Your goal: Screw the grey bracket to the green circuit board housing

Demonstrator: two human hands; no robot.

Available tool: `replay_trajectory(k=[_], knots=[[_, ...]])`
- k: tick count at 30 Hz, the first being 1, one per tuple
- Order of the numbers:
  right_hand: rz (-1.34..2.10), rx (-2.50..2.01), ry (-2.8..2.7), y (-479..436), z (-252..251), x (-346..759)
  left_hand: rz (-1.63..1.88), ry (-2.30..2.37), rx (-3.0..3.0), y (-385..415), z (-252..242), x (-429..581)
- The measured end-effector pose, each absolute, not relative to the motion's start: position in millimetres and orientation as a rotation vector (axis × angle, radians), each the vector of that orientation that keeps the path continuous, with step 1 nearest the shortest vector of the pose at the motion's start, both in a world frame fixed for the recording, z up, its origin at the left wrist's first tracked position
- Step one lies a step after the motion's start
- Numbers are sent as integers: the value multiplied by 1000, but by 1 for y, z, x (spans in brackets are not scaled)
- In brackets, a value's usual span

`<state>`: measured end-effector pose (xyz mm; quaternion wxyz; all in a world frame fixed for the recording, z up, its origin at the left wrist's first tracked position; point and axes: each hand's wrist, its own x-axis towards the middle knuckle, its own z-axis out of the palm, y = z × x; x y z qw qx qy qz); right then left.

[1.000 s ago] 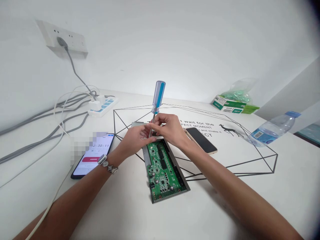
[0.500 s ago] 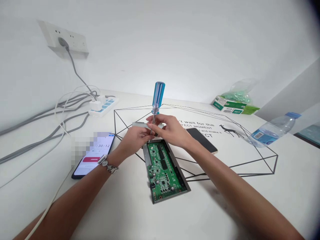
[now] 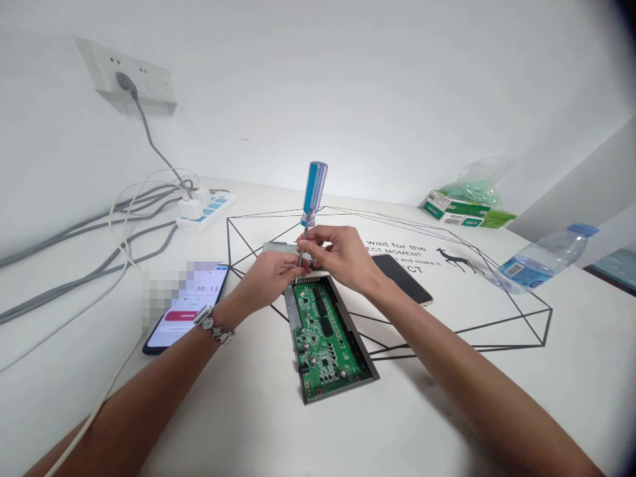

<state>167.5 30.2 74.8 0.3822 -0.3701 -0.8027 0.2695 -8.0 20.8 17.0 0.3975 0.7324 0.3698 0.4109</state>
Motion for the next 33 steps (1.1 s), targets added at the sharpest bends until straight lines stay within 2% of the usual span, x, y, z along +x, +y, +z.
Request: replay_trajectory(k=[11,21,24,27,33], knots=[[702,-956,-1816,28,63,163,967,1039,2052,20,19,-7],[605,-765,-1545,29,102,183,656,1367,2564,3,17,-2],[583,-776,-1525,29,110,189,692,1054,2794,-10,23,15],[571,-804,-1528,26,114,190,534,762,2858,-18,23,34],[624,-773,-1577,11,117,186,394,1172,2932,-21,25,44]])
